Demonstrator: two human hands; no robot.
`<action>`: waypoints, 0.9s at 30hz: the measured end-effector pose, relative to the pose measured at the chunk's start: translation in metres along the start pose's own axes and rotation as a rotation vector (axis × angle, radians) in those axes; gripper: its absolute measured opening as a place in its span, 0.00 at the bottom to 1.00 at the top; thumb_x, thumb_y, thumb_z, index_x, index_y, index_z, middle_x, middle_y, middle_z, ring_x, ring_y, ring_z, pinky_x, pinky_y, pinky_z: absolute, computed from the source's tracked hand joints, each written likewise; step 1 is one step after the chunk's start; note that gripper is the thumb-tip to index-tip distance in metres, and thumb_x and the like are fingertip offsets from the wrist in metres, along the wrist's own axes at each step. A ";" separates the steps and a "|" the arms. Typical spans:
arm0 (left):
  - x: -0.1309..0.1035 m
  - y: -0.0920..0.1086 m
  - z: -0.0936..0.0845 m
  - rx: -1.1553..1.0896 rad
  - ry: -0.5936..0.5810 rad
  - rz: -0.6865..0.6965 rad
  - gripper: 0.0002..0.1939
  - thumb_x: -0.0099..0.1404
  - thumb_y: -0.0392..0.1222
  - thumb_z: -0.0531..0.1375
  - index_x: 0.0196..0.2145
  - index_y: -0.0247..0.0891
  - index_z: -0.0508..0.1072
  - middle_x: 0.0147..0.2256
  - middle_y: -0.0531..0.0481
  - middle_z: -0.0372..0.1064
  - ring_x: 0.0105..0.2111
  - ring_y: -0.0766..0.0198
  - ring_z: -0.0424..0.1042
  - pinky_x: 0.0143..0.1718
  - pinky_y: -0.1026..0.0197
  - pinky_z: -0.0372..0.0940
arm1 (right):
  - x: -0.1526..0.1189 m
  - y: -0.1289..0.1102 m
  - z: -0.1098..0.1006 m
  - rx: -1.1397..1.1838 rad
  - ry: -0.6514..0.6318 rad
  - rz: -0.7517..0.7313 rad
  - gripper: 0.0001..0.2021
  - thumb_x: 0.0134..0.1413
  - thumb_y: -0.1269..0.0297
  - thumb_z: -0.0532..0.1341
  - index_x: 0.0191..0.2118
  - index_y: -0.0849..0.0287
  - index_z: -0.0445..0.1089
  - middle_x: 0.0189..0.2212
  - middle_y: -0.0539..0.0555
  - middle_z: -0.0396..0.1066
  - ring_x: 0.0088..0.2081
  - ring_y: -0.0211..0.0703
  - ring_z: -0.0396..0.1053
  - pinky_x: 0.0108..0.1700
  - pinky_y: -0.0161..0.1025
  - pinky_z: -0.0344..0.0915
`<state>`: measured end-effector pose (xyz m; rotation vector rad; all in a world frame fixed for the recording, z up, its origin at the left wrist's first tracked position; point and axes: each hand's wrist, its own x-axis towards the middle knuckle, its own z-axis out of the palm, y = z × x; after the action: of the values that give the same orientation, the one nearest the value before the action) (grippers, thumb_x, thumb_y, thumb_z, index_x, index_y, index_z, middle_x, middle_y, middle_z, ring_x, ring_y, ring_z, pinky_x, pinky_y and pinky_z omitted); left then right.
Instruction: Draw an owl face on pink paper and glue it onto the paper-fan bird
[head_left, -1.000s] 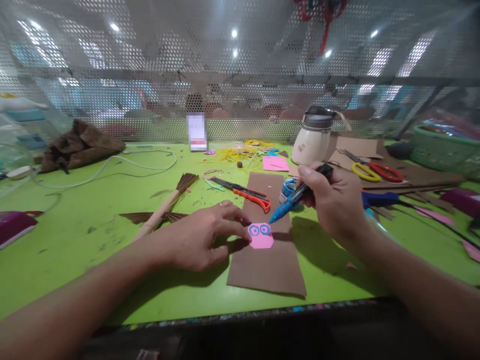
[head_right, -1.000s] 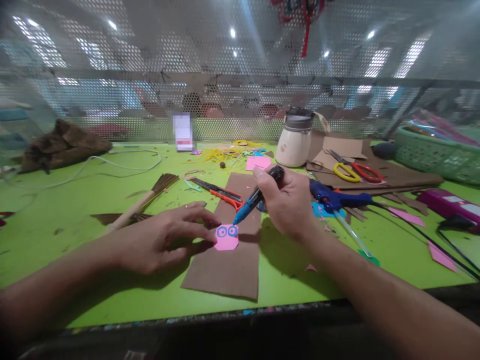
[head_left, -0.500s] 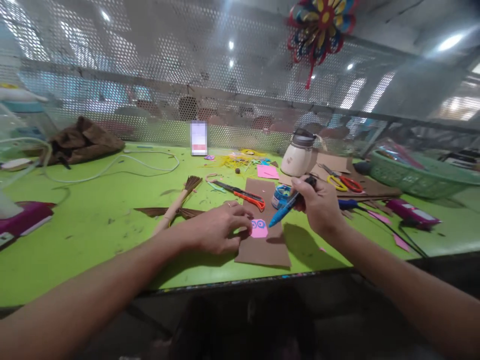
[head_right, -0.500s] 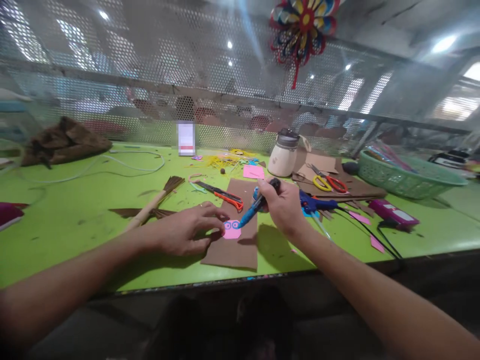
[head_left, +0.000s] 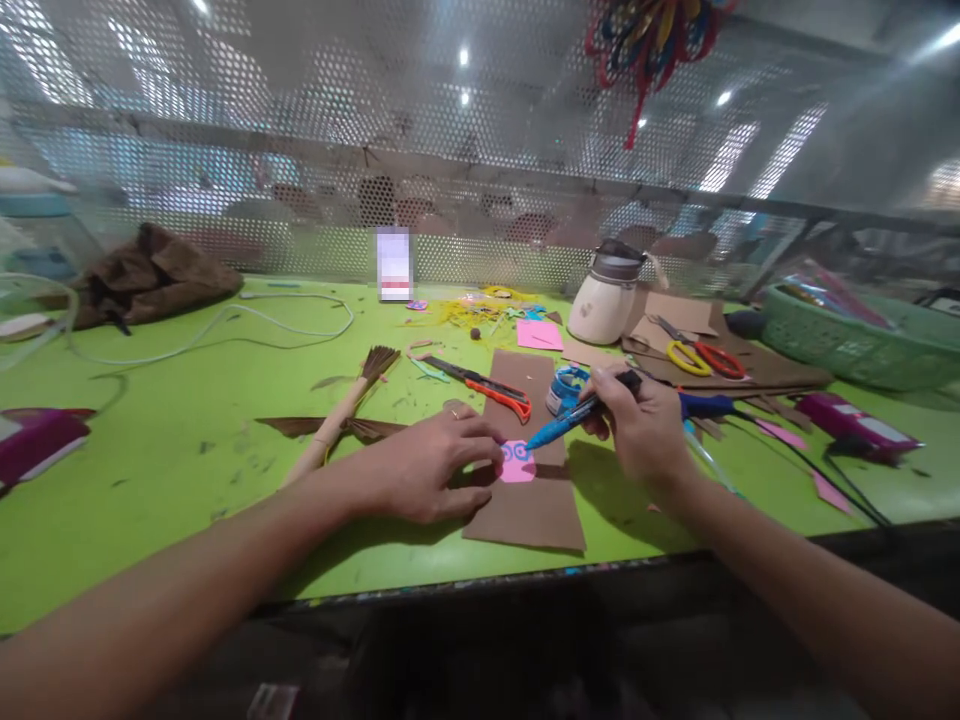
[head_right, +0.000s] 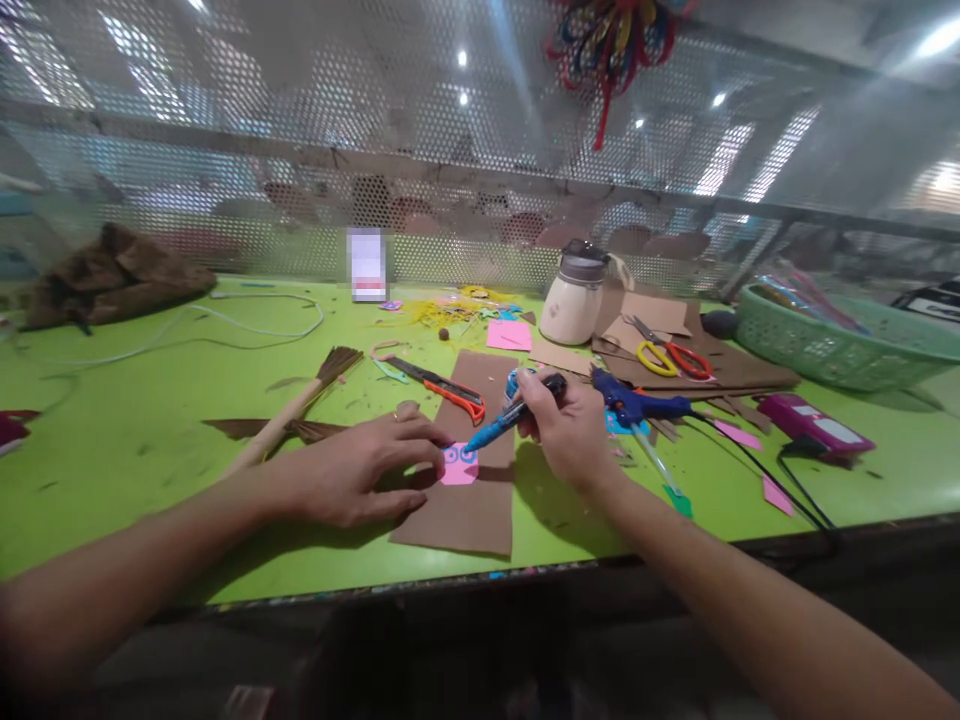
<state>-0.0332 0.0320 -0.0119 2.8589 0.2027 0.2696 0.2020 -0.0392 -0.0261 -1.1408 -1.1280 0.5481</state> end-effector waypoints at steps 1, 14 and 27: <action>0.000 0.000 0.000 -0.004 0.004 -0.008 0.06 0.65 0.40 0.58 0.40 0.38 0.72 0.46 0.42 0.70 0.47 0.53 0.67 0.53 0.51 0.59 | -0.001 0.000 0.000 0.011 -0.026 -0.008 0.16 0.54 0.53 0.64 0.24 0.60 0.70 0.14 0.45 0.63 0.15 0.33 0.60 0.16 0.31 0.55; 0.000 0.008 -0.005 -0.069 -0.071 -0.156 0.11 0.68 0.44 0.55 0.44 0.39 0.73 0.50 0.41 0.65 0.48 0.52 0.67 0.56 0.47 0.58 | -0.015 -0.006 -0.009 -0.004 -0.011 -0.037 0.12 0.58 0.56 0.62 0.30 0.57 0.73 0.20 0.48 0.67 0.21 0.35 0.65 0.21 0.34 0.60; 0.001 0.006 -0.003 -0.081 -0.086 -0.141 0.09 0.70 0.41 0.53 0.44 0.41 0.70 0.53 0.44 0.64 0.53 0.55 0.64 0.64 0.45 0.45 | -0.014 -0.010 -0.002 -0.114 -0.040 -0.110 0.16 0.61 0.53 0.58 0.26 0.58 0.67 0.14 0.46 0.63 0.16 0.33 0.62 0.18 0.31 0.57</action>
<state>-0.0322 0.0272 -0.0076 2.7529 0.3663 0.1229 0.1962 -0.0552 -0.0229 -1.1620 -1.2621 0.4269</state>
